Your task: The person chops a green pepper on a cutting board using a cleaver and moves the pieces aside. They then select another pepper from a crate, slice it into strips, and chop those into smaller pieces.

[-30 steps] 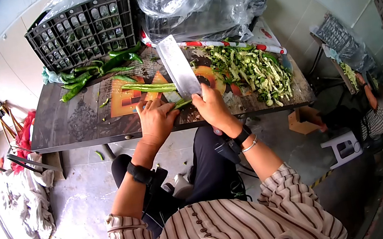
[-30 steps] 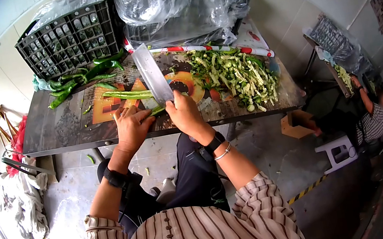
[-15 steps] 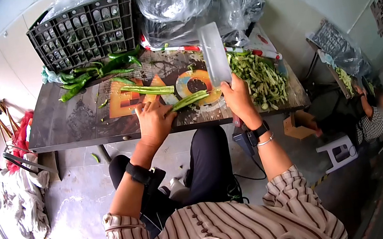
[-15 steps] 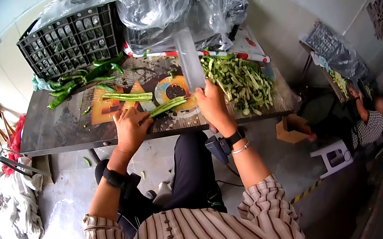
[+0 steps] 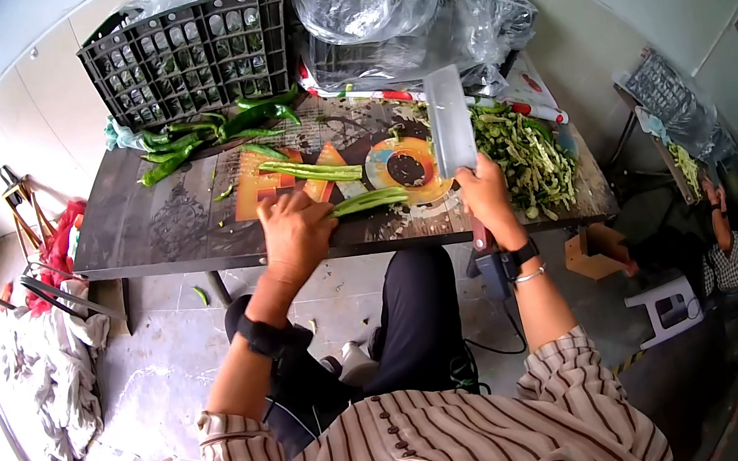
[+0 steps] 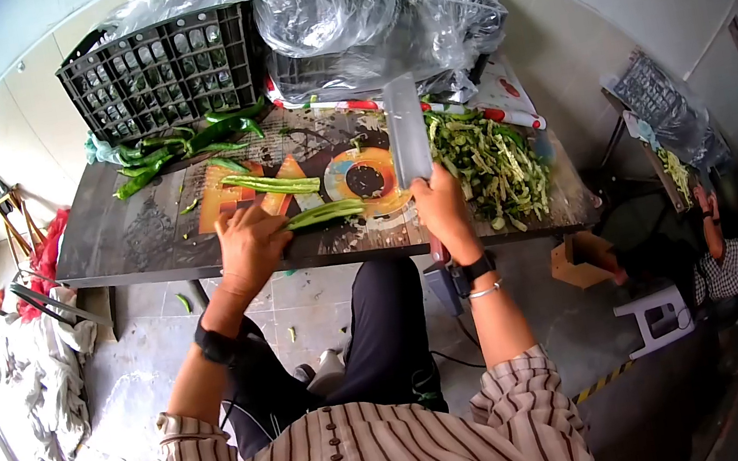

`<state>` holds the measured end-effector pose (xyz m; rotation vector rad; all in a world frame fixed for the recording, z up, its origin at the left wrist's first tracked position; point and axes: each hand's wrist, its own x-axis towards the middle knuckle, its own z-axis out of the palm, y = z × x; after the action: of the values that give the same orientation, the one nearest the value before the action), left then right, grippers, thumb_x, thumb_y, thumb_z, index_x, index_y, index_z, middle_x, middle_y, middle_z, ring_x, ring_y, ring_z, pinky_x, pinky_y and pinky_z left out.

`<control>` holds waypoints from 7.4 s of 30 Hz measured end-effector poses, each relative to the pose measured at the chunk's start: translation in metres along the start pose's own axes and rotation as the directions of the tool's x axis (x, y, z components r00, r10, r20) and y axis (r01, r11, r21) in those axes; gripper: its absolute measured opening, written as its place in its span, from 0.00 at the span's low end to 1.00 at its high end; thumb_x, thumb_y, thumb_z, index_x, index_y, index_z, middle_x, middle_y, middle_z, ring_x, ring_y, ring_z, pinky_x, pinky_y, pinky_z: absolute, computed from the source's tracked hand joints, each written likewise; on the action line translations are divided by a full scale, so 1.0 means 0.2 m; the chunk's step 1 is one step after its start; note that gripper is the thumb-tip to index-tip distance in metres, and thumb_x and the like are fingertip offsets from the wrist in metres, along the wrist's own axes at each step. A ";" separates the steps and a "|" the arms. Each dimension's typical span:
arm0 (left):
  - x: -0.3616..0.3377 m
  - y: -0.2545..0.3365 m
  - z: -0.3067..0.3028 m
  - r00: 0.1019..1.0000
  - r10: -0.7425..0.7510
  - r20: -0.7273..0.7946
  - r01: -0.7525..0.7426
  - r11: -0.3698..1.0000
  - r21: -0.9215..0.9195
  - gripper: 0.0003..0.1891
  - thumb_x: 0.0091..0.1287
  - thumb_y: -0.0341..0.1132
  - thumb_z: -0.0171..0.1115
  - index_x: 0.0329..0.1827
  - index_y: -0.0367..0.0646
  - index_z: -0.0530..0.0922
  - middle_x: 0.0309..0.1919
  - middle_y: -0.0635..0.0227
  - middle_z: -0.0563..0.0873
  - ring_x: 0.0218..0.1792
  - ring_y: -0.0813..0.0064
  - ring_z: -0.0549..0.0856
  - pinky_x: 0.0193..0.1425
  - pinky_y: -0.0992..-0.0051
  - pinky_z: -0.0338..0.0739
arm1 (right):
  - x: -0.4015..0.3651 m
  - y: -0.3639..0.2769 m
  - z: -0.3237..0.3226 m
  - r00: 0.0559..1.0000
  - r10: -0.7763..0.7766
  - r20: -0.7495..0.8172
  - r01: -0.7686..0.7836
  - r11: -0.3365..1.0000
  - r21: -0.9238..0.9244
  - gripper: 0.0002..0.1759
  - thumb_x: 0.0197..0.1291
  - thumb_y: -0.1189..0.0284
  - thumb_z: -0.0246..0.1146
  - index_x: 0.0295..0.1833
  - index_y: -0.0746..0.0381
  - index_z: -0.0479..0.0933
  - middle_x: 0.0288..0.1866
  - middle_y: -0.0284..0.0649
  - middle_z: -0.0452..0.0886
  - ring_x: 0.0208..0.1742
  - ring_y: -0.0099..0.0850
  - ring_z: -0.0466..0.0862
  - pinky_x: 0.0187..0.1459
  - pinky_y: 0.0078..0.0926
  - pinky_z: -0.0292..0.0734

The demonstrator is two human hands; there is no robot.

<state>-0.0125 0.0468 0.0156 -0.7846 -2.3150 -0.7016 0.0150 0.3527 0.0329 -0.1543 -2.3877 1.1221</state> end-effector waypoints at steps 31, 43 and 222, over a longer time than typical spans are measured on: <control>0.35 -0.27 0.02 0.932 -0.005 0.363 -0.072 0.978 0.198 0.17 0.59 0.31 0.62 0.52 0.52 0.82 0.52 0.73 0.83 0.61 0.70 0.75 0.75 0.43 0.45 | -0.19 -0.01 0.00 0.948 0.305 0.095 -0.307 0.788 0.534 0.08 0.65 0.75 0.56 0.46 0.68 0.70 0.25 0.33 0.73 0.16 0.18 0.70 0.16 0.20 0.68; 0.22 -0.24 -0.14 0.988 0.122 0.098 -0.133 0.984 0.116 0.09 0.53 0.33 0.66 0.38 0.49 0.85 0.41 0.69 0.83 0.54 0.67 0.77 0.66 0.57 0.60 | -0.20 0.00 0.00 0.956 0.280 0.082 -0.279 0.795 0.538 0.07 0.65 0.76 0.57 0.45 0.68 0.70 0.25 0.33 0.74 0.16 0.19 0.70 0.16 0.21 0.69; 0.00 -0.19 -0.23 0.957 -0.210 0.200 0.215 0.977 0.000 0.27 0.54 0.28 0.58 0.61 0.38 0.73 0.50 0.51 0.81 0.53 0.48 0.78 0.60 0.58 0.72 | -0.23 -0.02 -0.01 0.952 0.295 0.081 -0.285 0.759 0.585 0.04 0.66 0.74 0.57 0.41 0.63 0.70 0.23 0.28 0.68 0.17 0.17 0.67 0.20 0.20 0.68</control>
<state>-0.0222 -0.0082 0.0360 -0.6462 -2.6056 -0.7730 0.0569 0.3382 0.0191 -0.3227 -1.9157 1.9529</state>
